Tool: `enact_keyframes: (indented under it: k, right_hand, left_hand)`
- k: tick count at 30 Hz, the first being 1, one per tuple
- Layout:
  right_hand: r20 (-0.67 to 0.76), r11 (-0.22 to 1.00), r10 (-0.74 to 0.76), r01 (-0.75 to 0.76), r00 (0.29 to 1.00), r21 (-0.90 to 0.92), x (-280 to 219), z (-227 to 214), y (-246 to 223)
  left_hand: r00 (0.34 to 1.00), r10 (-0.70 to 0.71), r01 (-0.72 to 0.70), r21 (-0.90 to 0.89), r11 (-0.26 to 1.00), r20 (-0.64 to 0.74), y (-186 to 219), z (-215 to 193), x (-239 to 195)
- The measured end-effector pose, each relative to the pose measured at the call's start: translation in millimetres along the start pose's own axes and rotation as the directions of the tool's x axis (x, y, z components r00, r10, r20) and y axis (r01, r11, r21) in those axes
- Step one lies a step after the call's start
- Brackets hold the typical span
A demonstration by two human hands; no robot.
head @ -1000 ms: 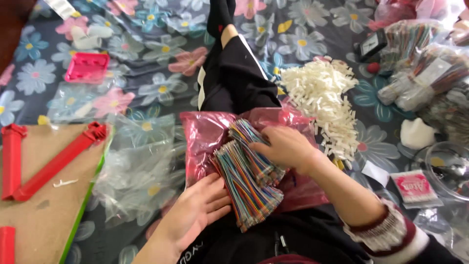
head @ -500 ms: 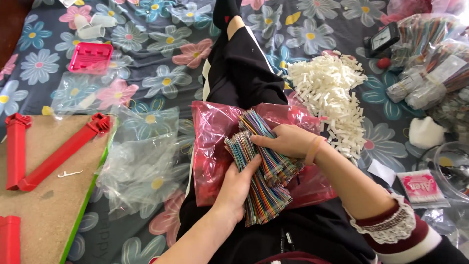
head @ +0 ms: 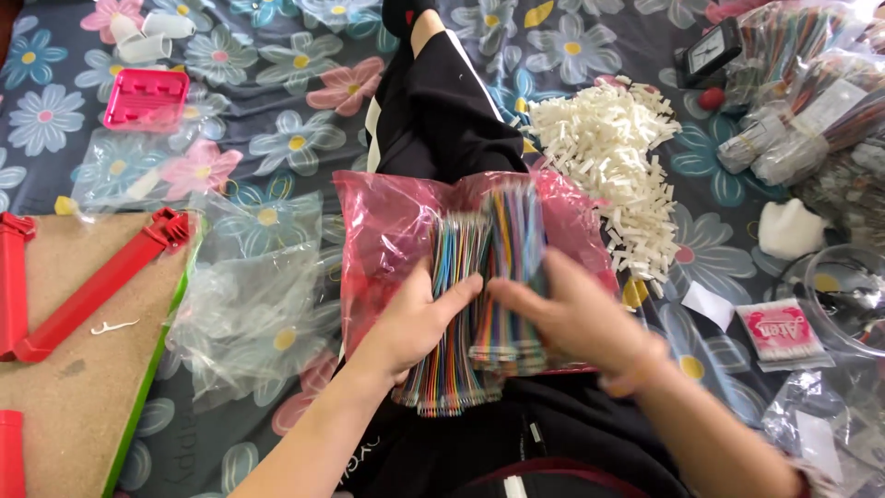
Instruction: Attaching small white plastic connectors to the ends of multi-colored ribbon cables
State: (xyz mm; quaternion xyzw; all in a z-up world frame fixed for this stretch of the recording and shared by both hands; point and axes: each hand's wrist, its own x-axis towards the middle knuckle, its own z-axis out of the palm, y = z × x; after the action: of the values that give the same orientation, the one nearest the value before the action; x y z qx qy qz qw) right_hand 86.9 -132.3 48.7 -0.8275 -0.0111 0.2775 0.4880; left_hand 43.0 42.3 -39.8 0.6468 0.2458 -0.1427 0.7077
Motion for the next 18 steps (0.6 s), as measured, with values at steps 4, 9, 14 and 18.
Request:
enact_keyframes:
  k: [4, 9, 14, 18]
  right_hand:
    - [0.0, 0.921, 0.146, -0.136, 0.989, -0.364, 34.1, 27.8, 48.8]
    - [-0.013, 0.962, 0.091, -0.091, 0.996, -0.259, 16.7, 20.5, 20.5]
    - [0.03, 0.821, 0.109, -0.073, 0.994, -0.566, 20.5, 17.3, 38.6]
    - [0.089, 0.675, -0.135, 0.158, 0.987, -0.721, 22.1, -11.1, 24.6]
  left_hand:
    - [0.994, 0.103, -0.105, 0.168, 0.98, 0.025, 4.0, 7.0, 6.9]
    - [0.985, 0.147, -0.161, 0.16, 0.974, 0.091, 36.0, 10.4, -8.7]
    - [0.998, 0.015, -0.041, 0.395, 0.918, 0.067, 30.9, 0.5, 6.4]
    - [0.998, -0.038, -0.015, 0.727, 0.686, 0.056, 60.7, 2.3, -6.7]
